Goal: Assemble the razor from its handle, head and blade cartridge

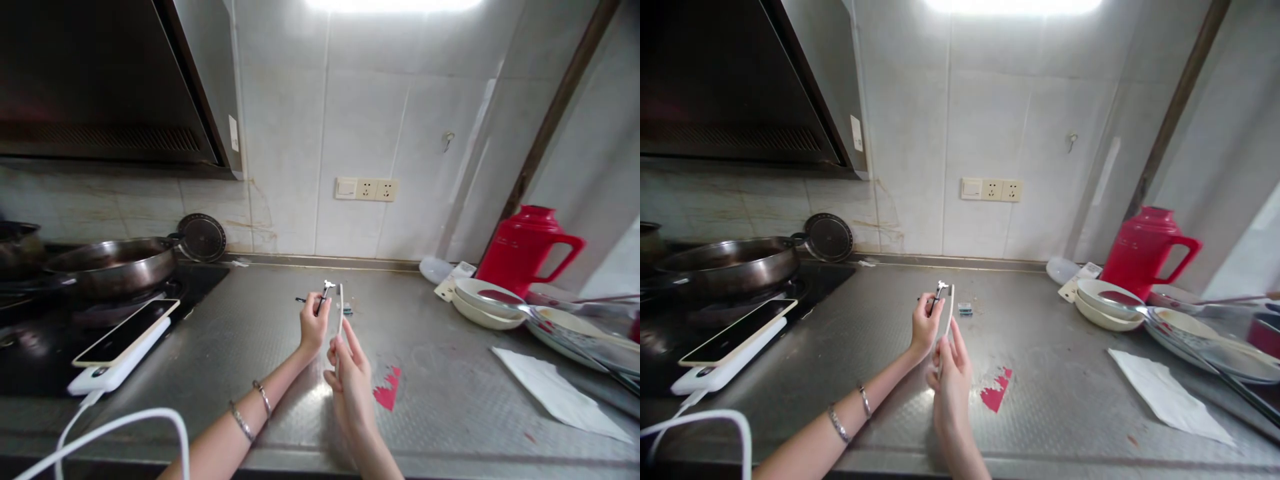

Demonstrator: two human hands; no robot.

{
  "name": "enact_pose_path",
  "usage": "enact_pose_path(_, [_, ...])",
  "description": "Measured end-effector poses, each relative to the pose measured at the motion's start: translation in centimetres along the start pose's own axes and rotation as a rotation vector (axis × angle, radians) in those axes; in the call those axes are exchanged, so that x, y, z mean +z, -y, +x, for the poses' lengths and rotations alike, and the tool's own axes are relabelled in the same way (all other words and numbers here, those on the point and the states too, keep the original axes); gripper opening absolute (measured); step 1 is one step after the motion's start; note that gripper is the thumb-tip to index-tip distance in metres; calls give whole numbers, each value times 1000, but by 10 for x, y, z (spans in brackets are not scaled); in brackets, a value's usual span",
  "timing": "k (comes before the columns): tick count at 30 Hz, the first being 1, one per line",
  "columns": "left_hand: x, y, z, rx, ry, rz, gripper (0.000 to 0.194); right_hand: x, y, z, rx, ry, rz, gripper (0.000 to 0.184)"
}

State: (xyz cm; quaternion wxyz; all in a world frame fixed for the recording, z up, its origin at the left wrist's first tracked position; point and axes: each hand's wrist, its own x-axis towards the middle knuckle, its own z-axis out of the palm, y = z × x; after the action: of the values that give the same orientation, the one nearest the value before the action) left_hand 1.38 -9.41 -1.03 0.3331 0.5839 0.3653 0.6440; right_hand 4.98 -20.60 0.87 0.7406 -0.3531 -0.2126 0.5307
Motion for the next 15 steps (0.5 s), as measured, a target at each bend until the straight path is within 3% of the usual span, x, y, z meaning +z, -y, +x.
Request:
enact_pose_path(3, [2, 1, -3, 3, 26, 17, 21, 4, 1, 12, -73, -40, 24, 72])
enact_pose_path(10, [1, 5, -3, -12, 22, 86, 19, 6, -22, -3, 18, 7, 57, 73])
enact_pose_path(15, [1, 4, -5, -17, 44, 79, 20, 13, -12, 5, -28, -33, 116, 75])
